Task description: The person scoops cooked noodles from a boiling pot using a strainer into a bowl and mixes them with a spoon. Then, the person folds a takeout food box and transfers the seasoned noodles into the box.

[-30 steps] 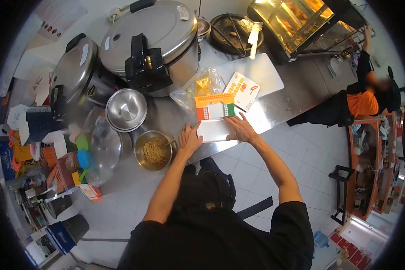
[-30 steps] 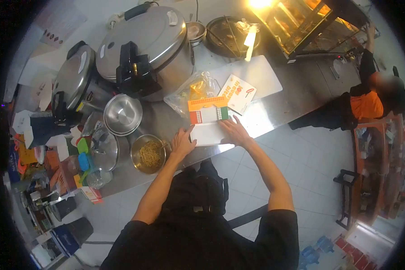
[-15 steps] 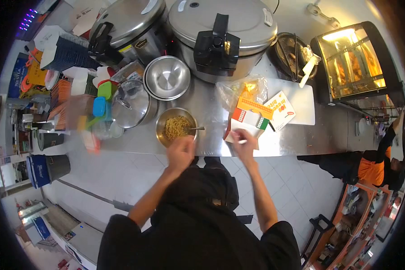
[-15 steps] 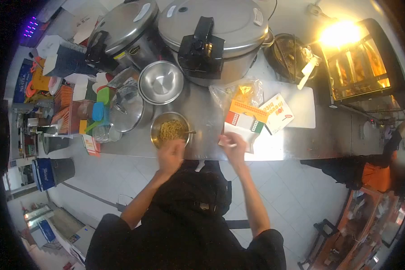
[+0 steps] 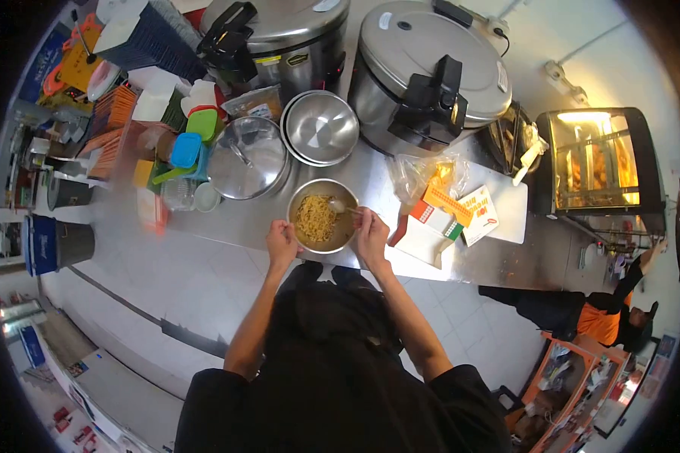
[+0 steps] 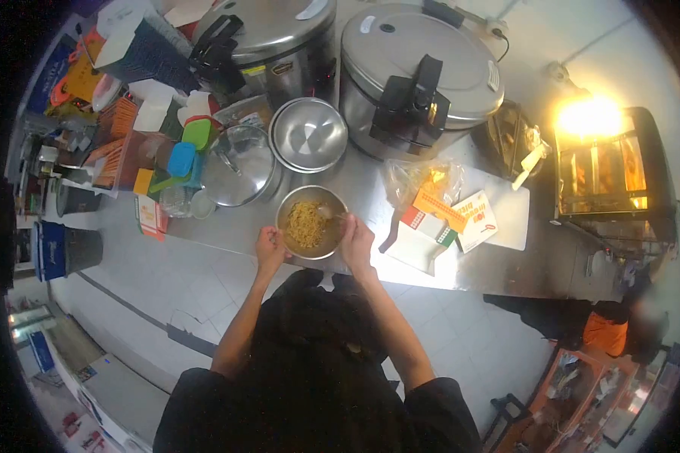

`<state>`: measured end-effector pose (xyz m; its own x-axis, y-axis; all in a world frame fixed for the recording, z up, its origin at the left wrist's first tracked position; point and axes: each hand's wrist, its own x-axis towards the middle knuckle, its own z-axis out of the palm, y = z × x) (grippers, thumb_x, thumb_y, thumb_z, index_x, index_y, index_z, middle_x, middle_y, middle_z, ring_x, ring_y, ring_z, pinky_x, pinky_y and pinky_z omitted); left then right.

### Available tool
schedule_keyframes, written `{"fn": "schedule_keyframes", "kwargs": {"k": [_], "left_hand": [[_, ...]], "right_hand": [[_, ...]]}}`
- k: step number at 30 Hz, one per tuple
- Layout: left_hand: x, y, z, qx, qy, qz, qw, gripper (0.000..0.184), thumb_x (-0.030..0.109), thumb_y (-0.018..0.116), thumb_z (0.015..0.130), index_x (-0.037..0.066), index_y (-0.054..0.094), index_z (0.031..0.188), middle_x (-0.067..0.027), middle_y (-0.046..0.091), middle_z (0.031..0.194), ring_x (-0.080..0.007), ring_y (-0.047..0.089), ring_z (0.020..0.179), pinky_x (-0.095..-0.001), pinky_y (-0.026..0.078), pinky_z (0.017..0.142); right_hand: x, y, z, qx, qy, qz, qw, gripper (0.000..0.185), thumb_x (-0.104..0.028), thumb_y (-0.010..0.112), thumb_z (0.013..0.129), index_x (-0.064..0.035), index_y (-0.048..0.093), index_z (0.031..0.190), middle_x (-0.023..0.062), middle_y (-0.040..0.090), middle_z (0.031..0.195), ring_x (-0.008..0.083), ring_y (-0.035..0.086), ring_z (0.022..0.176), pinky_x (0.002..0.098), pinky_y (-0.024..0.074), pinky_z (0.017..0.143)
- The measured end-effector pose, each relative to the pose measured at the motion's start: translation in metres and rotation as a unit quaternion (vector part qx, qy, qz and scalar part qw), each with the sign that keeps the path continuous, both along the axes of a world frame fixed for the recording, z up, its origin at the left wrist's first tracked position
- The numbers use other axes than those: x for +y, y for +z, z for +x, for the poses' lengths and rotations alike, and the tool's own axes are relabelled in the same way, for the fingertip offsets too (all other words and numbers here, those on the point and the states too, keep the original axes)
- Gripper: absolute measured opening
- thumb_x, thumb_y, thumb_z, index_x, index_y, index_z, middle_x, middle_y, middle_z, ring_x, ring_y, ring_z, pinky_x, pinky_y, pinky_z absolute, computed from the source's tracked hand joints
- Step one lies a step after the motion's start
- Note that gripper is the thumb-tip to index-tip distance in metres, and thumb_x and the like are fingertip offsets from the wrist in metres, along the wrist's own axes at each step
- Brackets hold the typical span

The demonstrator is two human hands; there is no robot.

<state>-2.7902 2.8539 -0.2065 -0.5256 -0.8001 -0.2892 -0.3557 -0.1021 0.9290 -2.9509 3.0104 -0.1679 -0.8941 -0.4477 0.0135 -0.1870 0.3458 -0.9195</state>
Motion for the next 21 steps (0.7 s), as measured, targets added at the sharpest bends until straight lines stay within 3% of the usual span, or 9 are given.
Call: {"fn": "schedule_keyframes", "kwargs": {"k": [1,2,6,8,11,17,19,20,21], "left_hand": [[0.005,0.005,-0.005,-0.013,0.000,-0.018,1.000,0.019,0.012,0.059,0.097,0.001,0.048,0.108,-0.0170,0.065,0.090,-0.0222,0.067,0.056,-0.0330,0.055,0.043],[0.007,0.011,-0.011,-0.027,-0.001,-0.037,0.999,0.019,0.012,0.059,0.096,0.001,0.048,0.108,-0.0163,0.065,0.084,-0.0220,0.067,0.055,-0.0333,0.053,0.042],[0.012,0.024,-0.016,-0.022,-0.041,-0.103,0.994,0.021,0.012,0.058,0.098,-0.002,0.049,0.110,-0.0241,0.067,0.101,-0.0222,0.066,0.051,-0.0304,0.051,0.039],[0.006,0.019,-0.016,-0.020,-0.053,-0.136,0.989,0.020,0.012,0.058,0.097,-0.002,0.050,0.109,-0.0246,0.067,0.101,-0.0219,0.066,0.051,-0.0310,0.050,0.039],[0.013,0.079,-0.026,0.025,-0.033,-0.097,0.994,0.016,0.012,0.060,0.096,0.000,0.052,0.103,-0.0185,0.068,0.084,-0.0223,0.066,0.050,-0.0333,0.049,0.041],[0.009,0.096,-0.038,0.027,-0.082,-0.074,0.993,0.017,0.011,0.061,0.096,-0.002,0.053,0.104,-0.0185,0.068,0.091,-0.0232,0.066,0.050,-0.0337,0.052,0.041],[0.007,0.074,-0.045,0.008,-0.080,-0.075,0.994,0.018,0.011,0.061,0.096,-0.002,0.053,0.105,-0.0180,0.068,0.089,-0.0228,0.066,0.050,-0.0328,0.052,0.041],[0.004,0.061,-0.049,-0.001,-0.079,-0.077,0.994,0.018,0.011,0.061,0.096,-0.002,0.053,0.105,-0.0177,0.068,0.088,-0.0226,0.066,0.050,-0.0324,0.052,0.041],[0.000,0.046,-0.050,-0.011,-0.082,-0.068,0.994,0.018,0.011,0.061,0.096,-0.003,0.053,0.106,-0.0171,0.068,0.088,-0.0224,0.067,0.051,-0.0319,0.052,0.041]], "right_hand": [[0.000,-0.014,-0.003,-0.016,-0.001,0.014,1.000,0.037,-0.025,0.046,0.107,0.0042,0.068,0.103,0.0100,0.069,0.081,0.0138,0.065,0.069,0.0296,0.0537,0.064],[-0.007,-0.009,0.004,-0.104,0.008,0.010,0.994,0.039,-0.026,0.044,0.107,0.0050,0.067,0.104,0.0127,0.069,0.084,0.0149,0.066,0.070,0.0289,0.0550,0.065],[-0.012,-0.016,0.011,-0.350,-0.054,-0.140,0.924,0.045,-0.035,0.043,0.107,0.0057,0.063,0.104,0.0172,0.068,0.084,0.0216,0.069,0.074,0.0314,0.0597,0.071],[0.001,-0.013,0.008,-0.404,-0.090,-0.195,0.889,0.047,-0.036,0.042,0.107,0.0069,0.061,0.106,0.0177,0.069,0.086,0.0222,0.069,0.077,0.0314,0.0597,0.073],[0.020,0.013,0.004,-0.435,-0.124,-0.236,0.860,0.048,-0.037,0.040,0.107,0.0075,0.059,0.110,0.0190,0.069,0.091,0.0218,0.069,0.081,0.0306,0.0593,0.074],[0.045,0.061,-0.003,-0.262,-0.133,-0.208,0.933,0.043,-0.031,0.042,0.107,0.0058,0.064,0.104,0.0170,0.071,0.086,0.0212,0.070,0.073,0.0308,0.0596,0.070],[0.047,0.052,0.004,0.007,0.047,-0.028,0.998,0.030,-0.018,0.048,0.105,0.0057,0.066,0.102,0.0146,0.071,0.084,0.0204,0.070,0.074,0.0304,0.0587,0.071],[0.050,0.057,0.004,0.116,0.086,0.041,0.989,0.023,-0.018,0.054,0.101,0.0012,0.067,0.104,0.0176,0.070,0.088,0.0309,0.070,0.077,0.0399,0.0549,0.071],[0.049,0.061,0.003,0.138,0.062,0.034,0.988,0.021,-0.015,0.054,0.101,0.0021,0.067,0.103,0.0165,0.070,0.085,0.0275,0.070,0.075,0.0366,0.0552,0.069]]}}
